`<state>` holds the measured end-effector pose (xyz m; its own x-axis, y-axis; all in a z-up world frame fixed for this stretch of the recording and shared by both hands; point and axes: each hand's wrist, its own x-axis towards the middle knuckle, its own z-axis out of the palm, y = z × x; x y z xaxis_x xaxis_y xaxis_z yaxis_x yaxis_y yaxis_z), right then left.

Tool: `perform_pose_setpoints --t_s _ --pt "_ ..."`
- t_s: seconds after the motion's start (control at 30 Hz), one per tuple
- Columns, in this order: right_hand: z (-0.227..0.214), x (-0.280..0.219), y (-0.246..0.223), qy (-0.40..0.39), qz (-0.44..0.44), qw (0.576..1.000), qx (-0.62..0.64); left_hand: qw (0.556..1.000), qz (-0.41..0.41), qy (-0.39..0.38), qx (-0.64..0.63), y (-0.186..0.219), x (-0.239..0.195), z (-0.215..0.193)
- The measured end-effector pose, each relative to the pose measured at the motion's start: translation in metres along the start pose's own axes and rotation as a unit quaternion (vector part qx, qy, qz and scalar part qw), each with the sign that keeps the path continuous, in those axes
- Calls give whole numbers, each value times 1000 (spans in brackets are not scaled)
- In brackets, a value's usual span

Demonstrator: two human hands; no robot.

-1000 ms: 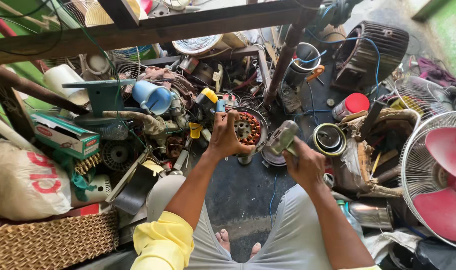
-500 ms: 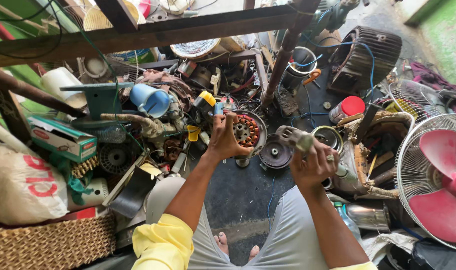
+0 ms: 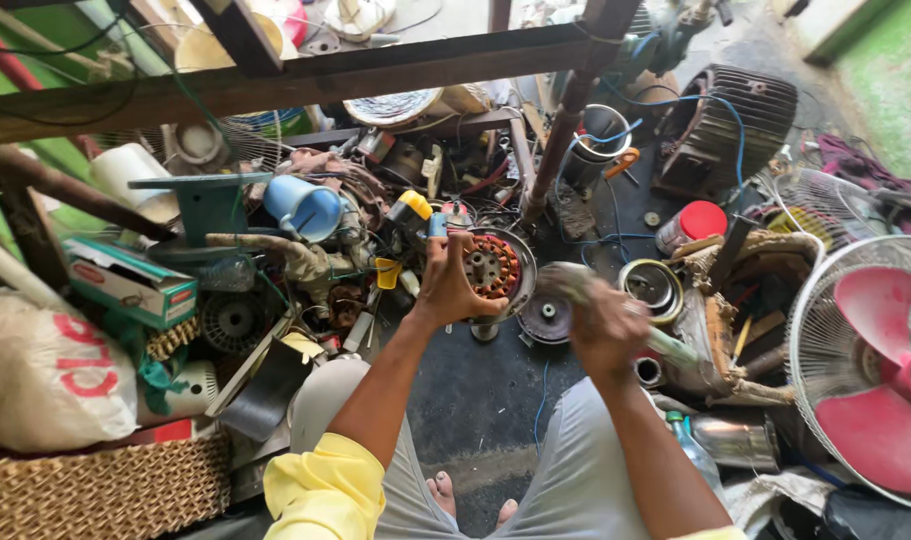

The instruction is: The person works on a small electrical motor stator, adjusting and securing copper windings by hand. They then place the stator into a metal housing and use a hammer to tap it into place.

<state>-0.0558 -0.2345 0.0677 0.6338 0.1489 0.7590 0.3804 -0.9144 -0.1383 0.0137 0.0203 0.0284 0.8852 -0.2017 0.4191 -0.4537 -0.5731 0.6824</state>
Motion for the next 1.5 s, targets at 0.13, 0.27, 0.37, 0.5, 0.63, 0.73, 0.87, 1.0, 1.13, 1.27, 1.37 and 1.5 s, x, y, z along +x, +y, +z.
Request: perform_pose_setpoints --t_s 0.13,0.27,0.37,0.5,0.63,0.73,0.87,1.0,1.13,1.27,1.37,1.5 --pt "-2 9 -1 -16 -9 999 30 999 43 11 21 1 18 -2" --pt "-12 8 4 58 59 996 15 1000 15 3 10 -2 3 -1" --pt "-14 12 -2 54 63 996 38 1000 14 6 -1 -1 3 -5" --pt "-16 13 -11 -36 22 999 29 998 41 2 48 3 10 -2" --pt "-14 13 -7 33 90 994 46 999 28 1 29 -4 5 2" --pt "-15 8 -7 82 50 992 77 999 -4 -28 25 -4 -1 7" --pt "-15 10 -14 -33 40 998 33 999 31 14 34 6 6 9" --pt "-16 13 -9 6 48 998 50 1000 -14 3 14 -2 6 8" --pt "-14 13 -5 76 36 994 70 1000 -15 -2 17 -7 7 7" --pt "-11 5 -16 -80 38 996 23 998 43 29 47 3 6 10" --pt "-11 11 -14 -33 33 998 33 997 34 44 49 -3 17 2" --pt "-21 13 -7 76 67 994 42 1000 -9 19 21 -8 5 0"
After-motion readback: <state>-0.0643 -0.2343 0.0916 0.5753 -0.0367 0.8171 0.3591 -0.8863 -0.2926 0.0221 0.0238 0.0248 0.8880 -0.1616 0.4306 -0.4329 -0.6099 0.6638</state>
